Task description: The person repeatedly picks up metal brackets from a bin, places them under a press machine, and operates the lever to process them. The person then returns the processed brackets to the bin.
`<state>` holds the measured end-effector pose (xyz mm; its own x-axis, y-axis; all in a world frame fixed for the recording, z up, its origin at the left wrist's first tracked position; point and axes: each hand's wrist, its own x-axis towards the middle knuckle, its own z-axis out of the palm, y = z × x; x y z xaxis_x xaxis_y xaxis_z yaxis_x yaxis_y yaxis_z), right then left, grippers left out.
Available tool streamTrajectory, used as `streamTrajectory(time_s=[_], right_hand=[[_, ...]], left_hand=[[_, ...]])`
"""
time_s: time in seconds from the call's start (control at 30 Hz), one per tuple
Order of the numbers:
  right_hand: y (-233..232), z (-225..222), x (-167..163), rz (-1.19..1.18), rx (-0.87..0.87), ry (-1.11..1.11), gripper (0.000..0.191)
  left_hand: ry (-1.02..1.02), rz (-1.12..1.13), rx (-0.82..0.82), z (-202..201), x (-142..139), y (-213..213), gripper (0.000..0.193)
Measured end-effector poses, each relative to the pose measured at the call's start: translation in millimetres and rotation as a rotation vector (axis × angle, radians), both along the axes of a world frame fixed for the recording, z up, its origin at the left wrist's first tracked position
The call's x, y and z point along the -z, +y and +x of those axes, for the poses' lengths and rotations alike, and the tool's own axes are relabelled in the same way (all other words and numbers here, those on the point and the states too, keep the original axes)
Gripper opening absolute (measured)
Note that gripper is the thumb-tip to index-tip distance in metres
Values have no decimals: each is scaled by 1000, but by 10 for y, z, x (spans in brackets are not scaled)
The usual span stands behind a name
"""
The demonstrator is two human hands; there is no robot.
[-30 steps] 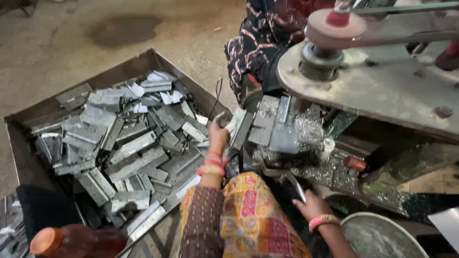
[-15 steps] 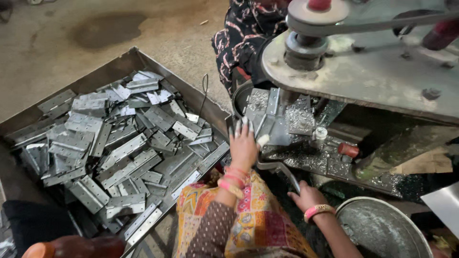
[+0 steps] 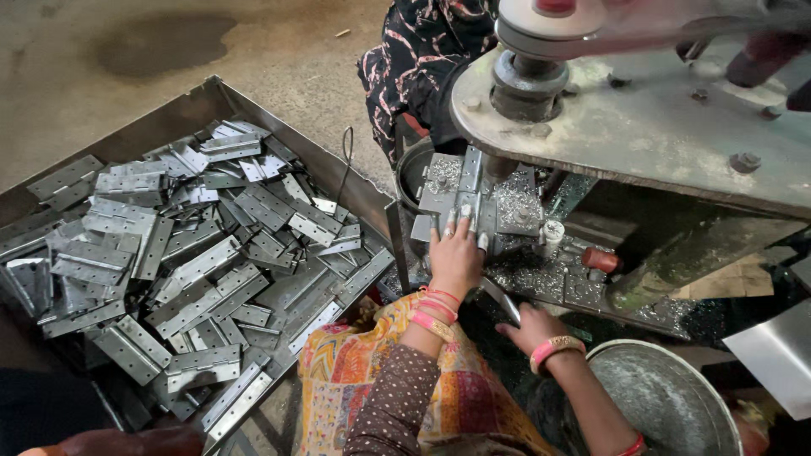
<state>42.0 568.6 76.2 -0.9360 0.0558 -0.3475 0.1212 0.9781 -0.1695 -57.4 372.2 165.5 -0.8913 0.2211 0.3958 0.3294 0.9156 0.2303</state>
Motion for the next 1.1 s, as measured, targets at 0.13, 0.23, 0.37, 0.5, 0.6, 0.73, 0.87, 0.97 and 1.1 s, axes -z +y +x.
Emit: streamTrajectory(time_s=[0.13,0.23,0.37,0.5,0.6,0.73,0.87,0.97,1.1], right_hand=[[-19,321,533,-141,88,59,56],[-64,543,897,-108,108,163,50],[-21,507,950,-124,90,87,54],[80,155,548,-165,39,-12,62],[128,-106,271,-66,-73,-12,64],[67,137,291,-135,-16,10,60],[-108,577,548,-198,145,94,47],[-122,641,583,-198,95,103,49],[7,259,385,-177,35,-7,61]], left_hand=[[38,29,-6,-66,52,-39,28],[86,42,4,-78,72,-90,32],[-20,52,38,32,127,-130,27],[188,66,33,64,189,-103,27],[278,91,26,-101,172,-55,23],[73,15,34,-259,92,-30,20],[71,-12,30,-214,40,-51,21],[78,2,47,-134,62,-82,20],[147,60,47,-114,137,-78,21]])
